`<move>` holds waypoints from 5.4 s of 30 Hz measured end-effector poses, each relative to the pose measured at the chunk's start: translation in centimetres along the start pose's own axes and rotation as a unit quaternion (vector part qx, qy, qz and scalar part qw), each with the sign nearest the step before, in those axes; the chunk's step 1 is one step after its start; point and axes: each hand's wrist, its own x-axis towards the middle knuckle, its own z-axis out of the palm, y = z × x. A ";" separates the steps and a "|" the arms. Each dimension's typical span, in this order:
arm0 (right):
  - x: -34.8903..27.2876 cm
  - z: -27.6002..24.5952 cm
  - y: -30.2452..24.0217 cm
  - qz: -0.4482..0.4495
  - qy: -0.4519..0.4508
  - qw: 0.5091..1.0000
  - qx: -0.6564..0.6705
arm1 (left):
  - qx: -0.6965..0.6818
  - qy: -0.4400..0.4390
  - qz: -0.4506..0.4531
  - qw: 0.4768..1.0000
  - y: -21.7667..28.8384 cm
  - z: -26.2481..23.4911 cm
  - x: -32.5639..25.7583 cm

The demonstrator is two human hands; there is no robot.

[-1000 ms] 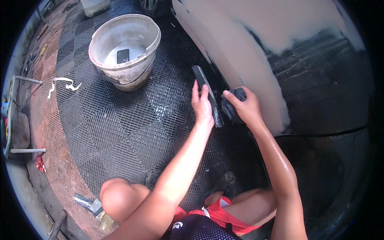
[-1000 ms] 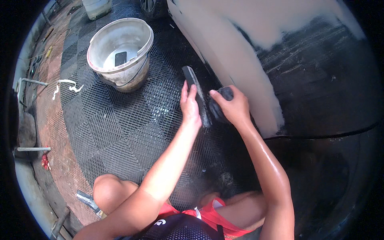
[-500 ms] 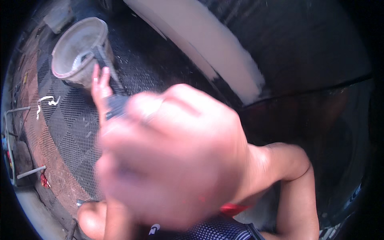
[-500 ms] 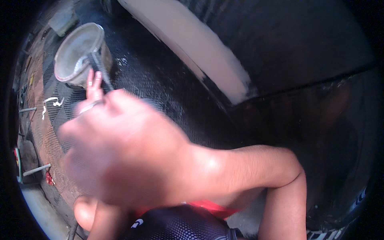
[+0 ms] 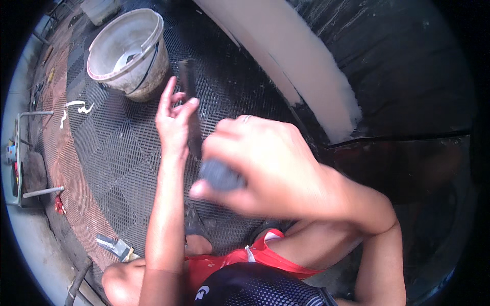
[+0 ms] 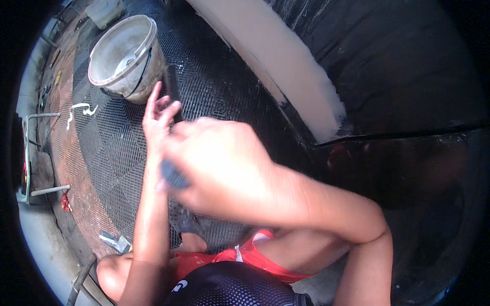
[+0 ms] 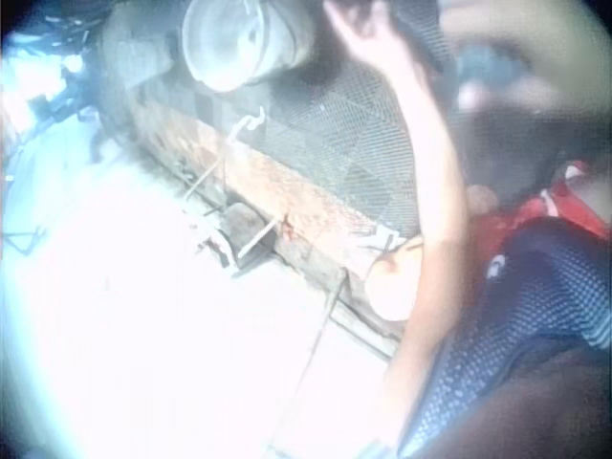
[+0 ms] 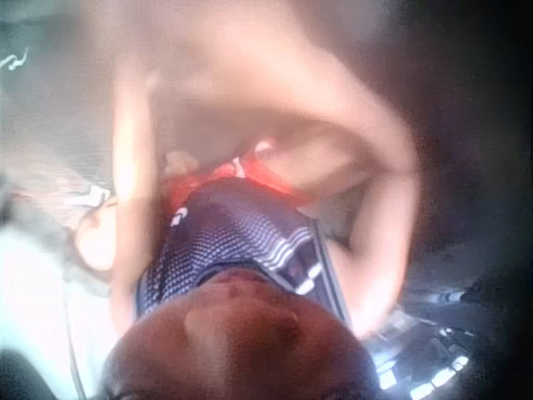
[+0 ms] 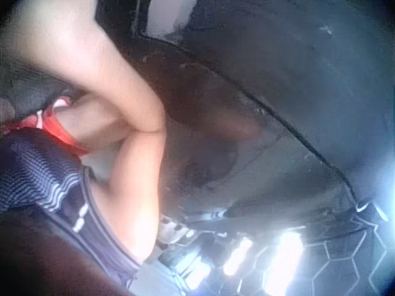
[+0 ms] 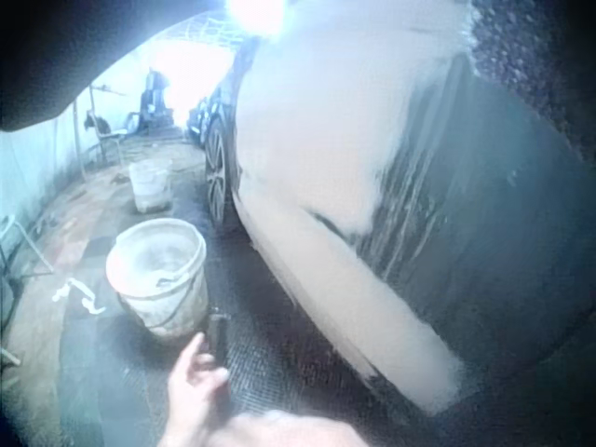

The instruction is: The person sands a section of a car door using a sanding block and a cloth. They repeatedly dip the sanding block into a bucket of water and wipe the surface while working on the panel.

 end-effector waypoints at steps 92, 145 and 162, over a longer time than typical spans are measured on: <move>-13.9 1.8 0.0 0.094 -0.062 0.993 -0.033 | 0.593 -0.364 -0.054 0.716 -4.4 -28.0 18.2; -12.5 1.0 8.5 0.361 0.110 0.902 0.210 | 0.652 -0.489 0.012 0.579 -19.7 -2.9 -27.0; -12.9 -1.4 8.2 0.262 0.028 0.858 0.441 | 0.238 -0.382 0.270 0.851 7.2 1.8 -7.4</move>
